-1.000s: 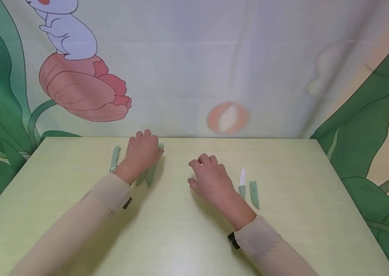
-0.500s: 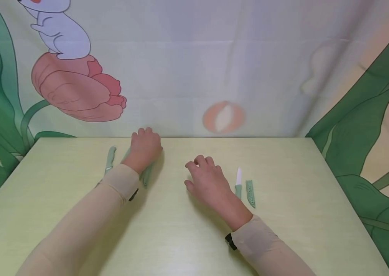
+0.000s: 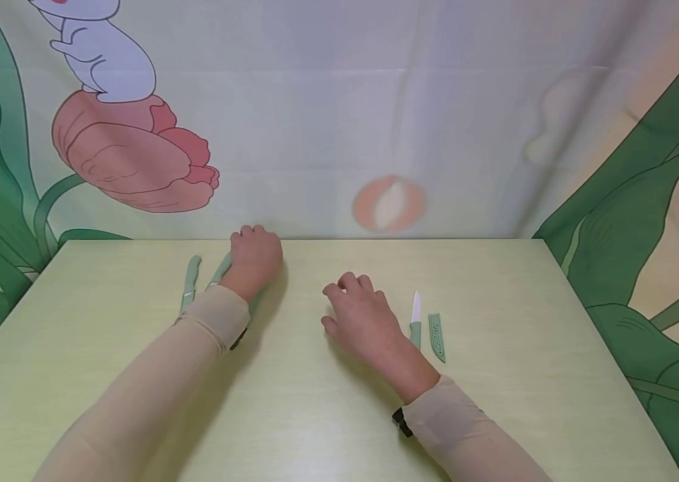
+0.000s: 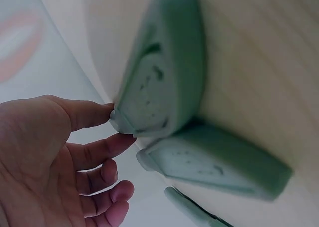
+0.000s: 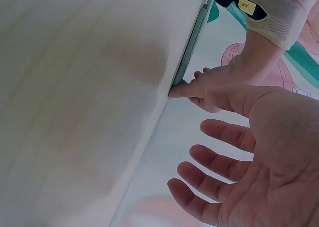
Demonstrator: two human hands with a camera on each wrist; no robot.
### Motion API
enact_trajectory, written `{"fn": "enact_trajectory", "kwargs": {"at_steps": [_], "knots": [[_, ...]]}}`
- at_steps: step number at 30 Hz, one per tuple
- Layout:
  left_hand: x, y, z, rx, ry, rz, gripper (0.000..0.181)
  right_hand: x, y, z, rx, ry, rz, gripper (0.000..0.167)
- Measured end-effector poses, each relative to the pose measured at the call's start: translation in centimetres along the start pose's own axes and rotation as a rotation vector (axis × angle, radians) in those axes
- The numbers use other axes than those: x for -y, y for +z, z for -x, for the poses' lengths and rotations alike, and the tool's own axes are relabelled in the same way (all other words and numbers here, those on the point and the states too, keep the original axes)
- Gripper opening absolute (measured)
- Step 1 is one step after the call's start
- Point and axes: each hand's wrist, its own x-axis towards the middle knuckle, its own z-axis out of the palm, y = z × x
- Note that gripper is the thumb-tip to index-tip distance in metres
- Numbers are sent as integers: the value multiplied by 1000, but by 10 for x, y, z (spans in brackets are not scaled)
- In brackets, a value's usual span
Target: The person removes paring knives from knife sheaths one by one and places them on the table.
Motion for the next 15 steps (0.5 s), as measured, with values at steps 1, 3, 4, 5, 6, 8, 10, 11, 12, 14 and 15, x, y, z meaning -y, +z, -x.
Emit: {"fn": "enact_trajectory", "kwargs": {"at_steps": [1,3,4,5,6,8,10,11,12,14,15], "knots": [[-1,0,0,4,-5,3,32,0,0,0,1,-1,0,45],[-2,0,-1,14,-16,11,33,1,0,-2,8,-2,3,45],[-2,0,-1,15,-19,17,33,2,0,-2,12,-3,6,44],[-2,0,0,17,-21,20,33,3,0,-3,15,-3,10,44],[-2,0,0,21,-23,22,33,4,0,-4,18,-5,14,43],[-3,0,1,28,-28,27,33,6,1,-6,23,-6,17,42],[-4,-1,3,30,-34,32,32,9,1,-8,26,-5,10,40],[-5,-2,4,35,-39,33,32,11,2,-9,29,-4,5,40],[-6,-3,5,39,-46,38,32,13,2,-10,32,-2,1,40],[-7,-4,7,40,-60,47,31,18,2,-12,44,6,-6,39],[-8,-4,8,40,-67,55,31,21,2,-13,52,14,-10,39]]}}
